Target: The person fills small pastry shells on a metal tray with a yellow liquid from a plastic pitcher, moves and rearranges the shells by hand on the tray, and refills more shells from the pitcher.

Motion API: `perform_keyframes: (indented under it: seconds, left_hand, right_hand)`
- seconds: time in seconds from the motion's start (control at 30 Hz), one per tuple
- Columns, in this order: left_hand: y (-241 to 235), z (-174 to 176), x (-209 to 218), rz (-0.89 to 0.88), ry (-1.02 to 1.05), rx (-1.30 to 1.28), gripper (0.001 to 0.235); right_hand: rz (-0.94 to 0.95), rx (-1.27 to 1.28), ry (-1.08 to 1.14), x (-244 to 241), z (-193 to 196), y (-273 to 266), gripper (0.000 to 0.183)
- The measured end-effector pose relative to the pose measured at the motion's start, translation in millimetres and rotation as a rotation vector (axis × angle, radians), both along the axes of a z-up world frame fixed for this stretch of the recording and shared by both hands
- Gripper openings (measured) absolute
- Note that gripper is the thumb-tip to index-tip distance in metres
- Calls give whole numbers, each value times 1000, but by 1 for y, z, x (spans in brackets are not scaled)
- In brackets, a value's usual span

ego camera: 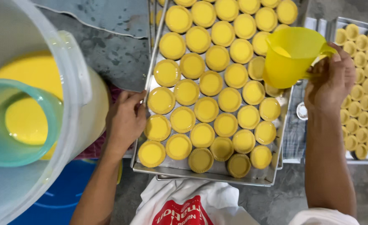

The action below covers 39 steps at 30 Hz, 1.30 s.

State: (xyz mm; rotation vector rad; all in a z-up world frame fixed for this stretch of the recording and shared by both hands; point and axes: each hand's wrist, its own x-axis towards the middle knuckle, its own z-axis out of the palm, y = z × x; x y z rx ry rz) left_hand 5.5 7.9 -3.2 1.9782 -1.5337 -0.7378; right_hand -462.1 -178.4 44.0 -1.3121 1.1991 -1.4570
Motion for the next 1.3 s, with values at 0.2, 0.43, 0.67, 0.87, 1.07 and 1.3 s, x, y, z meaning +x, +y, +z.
perform_keyframes:
  seconds: [0.2,0.43,0.67,0.87,1.07,1.3]
  left_hand:
    - [16,0,4,50,39,-84,24]
    - [34,11,-2,134,91,94,30]
    - [68,0,-11,231,107,2,27]
    - [79,-16,-16,229,154,-65,29]
    - [81,-10,-11,239,288,-36,25]
    - [73,-10,5,170,332,88,21]
  right_hand:
    - [-139,40,-225,1,27,36,29]
    - [-146,63,-207,6,56,99,21]
    - [-37,155,-210,5,34,130,33]
    - [67,206,-201,67,31,142,17]
    - [319,71,-54,120,3,134,33]
    - [401,-57,410,157,12,135,27]
